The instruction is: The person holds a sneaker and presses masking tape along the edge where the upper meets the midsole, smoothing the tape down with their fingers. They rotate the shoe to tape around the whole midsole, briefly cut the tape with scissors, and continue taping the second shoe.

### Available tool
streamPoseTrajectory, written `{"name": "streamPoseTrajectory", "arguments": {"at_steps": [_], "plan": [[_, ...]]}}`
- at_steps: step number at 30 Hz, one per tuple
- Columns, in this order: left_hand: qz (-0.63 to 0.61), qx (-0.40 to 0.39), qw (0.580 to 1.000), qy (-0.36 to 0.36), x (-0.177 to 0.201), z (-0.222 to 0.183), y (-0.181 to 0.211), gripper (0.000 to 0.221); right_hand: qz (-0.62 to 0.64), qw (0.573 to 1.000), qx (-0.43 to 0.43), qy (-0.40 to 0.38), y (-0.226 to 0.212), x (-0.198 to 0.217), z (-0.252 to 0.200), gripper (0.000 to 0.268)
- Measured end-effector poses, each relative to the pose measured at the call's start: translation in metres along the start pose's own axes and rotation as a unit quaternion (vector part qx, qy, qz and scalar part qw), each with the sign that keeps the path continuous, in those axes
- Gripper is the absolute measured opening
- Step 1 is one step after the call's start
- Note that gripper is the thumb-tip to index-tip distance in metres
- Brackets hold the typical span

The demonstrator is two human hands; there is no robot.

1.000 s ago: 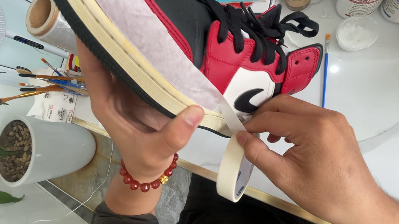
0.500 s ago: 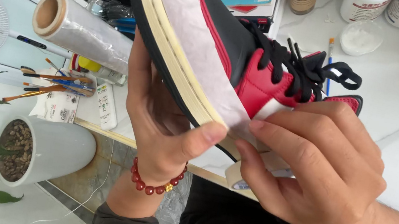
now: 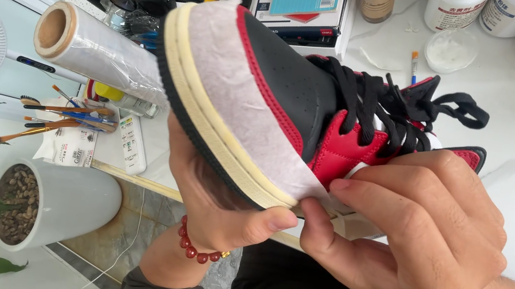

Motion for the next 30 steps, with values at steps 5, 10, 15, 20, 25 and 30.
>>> {"name": "streamPoseTrajectory", "arguments": {"at_steps": [5, 10, 15, 20, 25, 30], "plan": [[-0.015, 0.015, 0.999, 0.034, 0.002, 0.014, 0.006, 0.123, -0.011, 1.000, -0.026, 0.010, 0.006, -0.007, -0.007, 0.038], [0.015, -0.042, 0.996, 0.082, 0.020, 0.013, 0.006, 0.120, 0.005, 0.998, -0.069, 0.000, 0.013, -0.018, -0.006, 0.039], [0.156, -0.068, 0.983, 0.072, 0.032, 0.006, 0.010, 0.111, 0.010, 0.995, -0.102, -0.014, 0.015, -0.025, -0.010, 0.039], [0.063, -0.053, 0.992, 0.093, 0.034, 0.018, 0.016, 0.113, 0.038, 0.989, -0.133, -0.050, 0.023, -0.031, -0.015, 0.035], [-0.008, -0.029, 0.996, 0.079, 0.029, 0.032, 0.034, 0.118, 0.081, 0.978, -0.171, -0.088, 0.031, -0.032, -0.014, 0.021], [0.039, -0.017, 0.997, 0.063, 0.028, 0.036, 0.043, 0.121, 0.166, 0.939, -0.267, -0.142, 0.044, -0.036, -0.020, 0.011]]}}
Point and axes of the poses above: each hand's wrist, its own z-axis towards the middle knuckle, its own x-axis out of the back of the hand, y = z × x, the point moved 6 cm from there along z, towards the middle knuckle, and after that the axes turned 9 degrees about z, right-handed, at the moved point
